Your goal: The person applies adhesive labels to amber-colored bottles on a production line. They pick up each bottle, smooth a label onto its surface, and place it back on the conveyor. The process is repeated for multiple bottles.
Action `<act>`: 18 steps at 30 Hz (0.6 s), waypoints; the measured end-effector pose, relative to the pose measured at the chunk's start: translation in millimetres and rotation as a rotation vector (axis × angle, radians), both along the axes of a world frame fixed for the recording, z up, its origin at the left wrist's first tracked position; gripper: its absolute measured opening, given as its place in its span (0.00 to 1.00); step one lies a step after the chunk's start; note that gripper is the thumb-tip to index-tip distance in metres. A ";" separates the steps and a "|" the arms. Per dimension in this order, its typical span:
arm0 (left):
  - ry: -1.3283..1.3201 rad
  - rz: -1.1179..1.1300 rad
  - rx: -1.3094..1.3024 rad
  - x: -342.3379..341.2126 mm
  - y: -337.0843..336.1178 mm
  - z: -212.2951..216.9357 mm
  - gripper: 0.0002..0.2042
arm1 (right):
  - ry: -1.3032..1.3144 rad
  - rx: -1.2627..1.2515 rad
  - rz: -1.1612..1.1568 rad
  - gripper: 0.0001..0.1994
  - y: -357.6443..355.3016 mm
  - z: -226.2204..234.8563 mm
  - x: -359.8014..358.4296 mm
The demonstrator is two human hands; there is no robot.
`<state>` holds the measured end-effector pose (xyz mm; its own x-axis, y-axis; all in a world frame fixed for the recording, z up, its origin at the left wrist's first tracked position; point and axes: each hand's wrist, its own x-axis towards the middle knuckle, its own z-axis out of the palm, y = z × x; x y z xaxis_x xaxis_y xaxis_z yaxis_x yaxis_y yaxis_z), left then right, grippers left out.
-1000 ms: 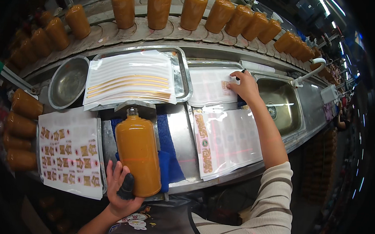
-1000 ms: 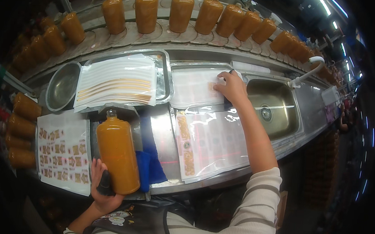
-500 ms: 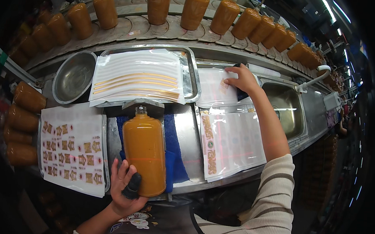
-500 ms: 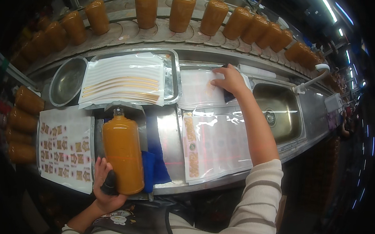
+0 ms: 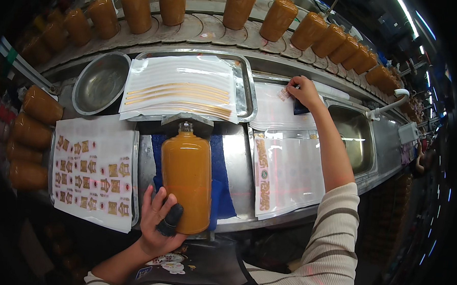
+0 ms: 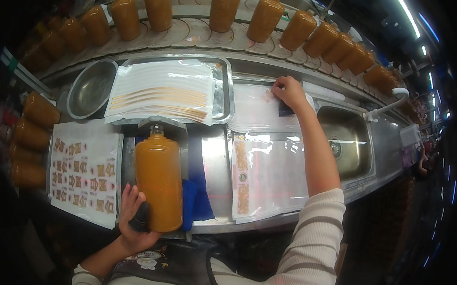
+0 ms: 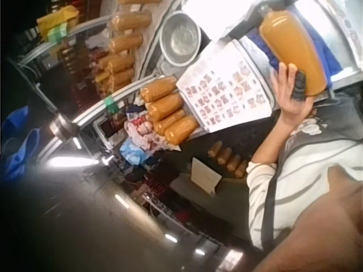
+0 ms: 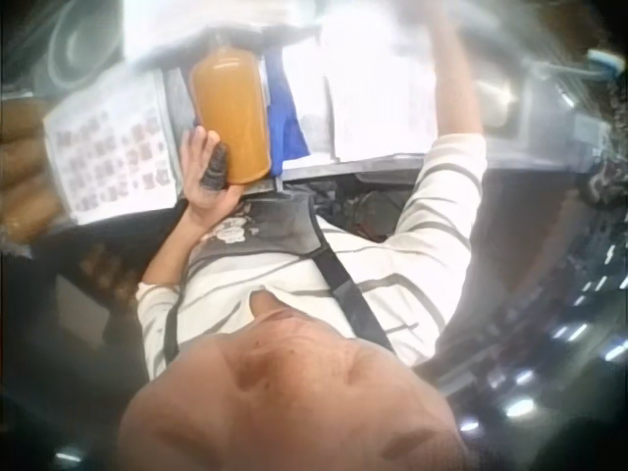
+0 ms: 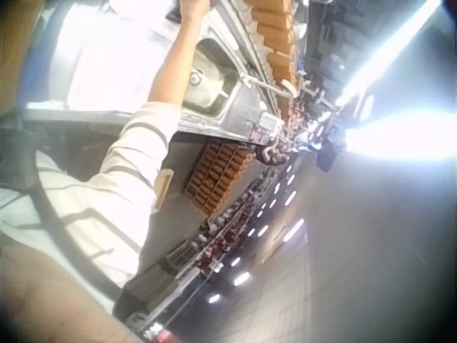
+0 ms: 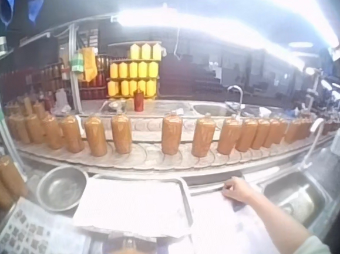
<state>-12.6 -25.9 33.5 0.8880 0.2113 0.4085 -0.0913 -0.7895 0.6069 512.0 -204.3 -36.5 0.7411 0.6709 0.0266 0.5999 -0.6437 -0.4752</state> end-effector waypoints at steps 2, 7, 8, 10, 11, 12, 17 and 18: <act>-0.009 -0.059 0.110 -0.3 4.4 -2.1 0.40 | -0.123 0.048 -0.035 0.08 -1.2 -1.5 -12.2; -0.044 0.030 0.033 0.4 -1.7 -5.6 0.28 | -0.277 0.130 -0.114 0.07 -5.1 0.7 -35.4; -0.047 0.021 0.040 1.4 -1.0 -6.1 0.28 | -0.294 0.150 -0.135 0.07 -7.0 0.4 -34.8; -0.053 0.004 0.053 1.8 -0.4 -5.4 0.28 | -0.330 0.190 -0.173 0.06 -9.2 -0.5 -34.5; -0.057 0.006 0.069 -0.3 0.0 -4.6 0.29 | -0.323 0.149 -0.219 0.06 -3.6 4.3 -43.0; -0.056 0.013 0.057 -0.6 0.4 -3.9 0.29 | -0.348 0.135 -0.192 0.06 -3.3 10.6 -45.4; -0.048 0.049 -0.017 4.1 2.4 -0.8 0.40 | -0.341 0.053 -0.063 0.06 -15.8 68.0 -104.4; -0.017 0.061 -0.045 14.1 2.9 10.1 0.44 | -0.257 0.030 -0.054 0.06 -18.8 94.5 -127.3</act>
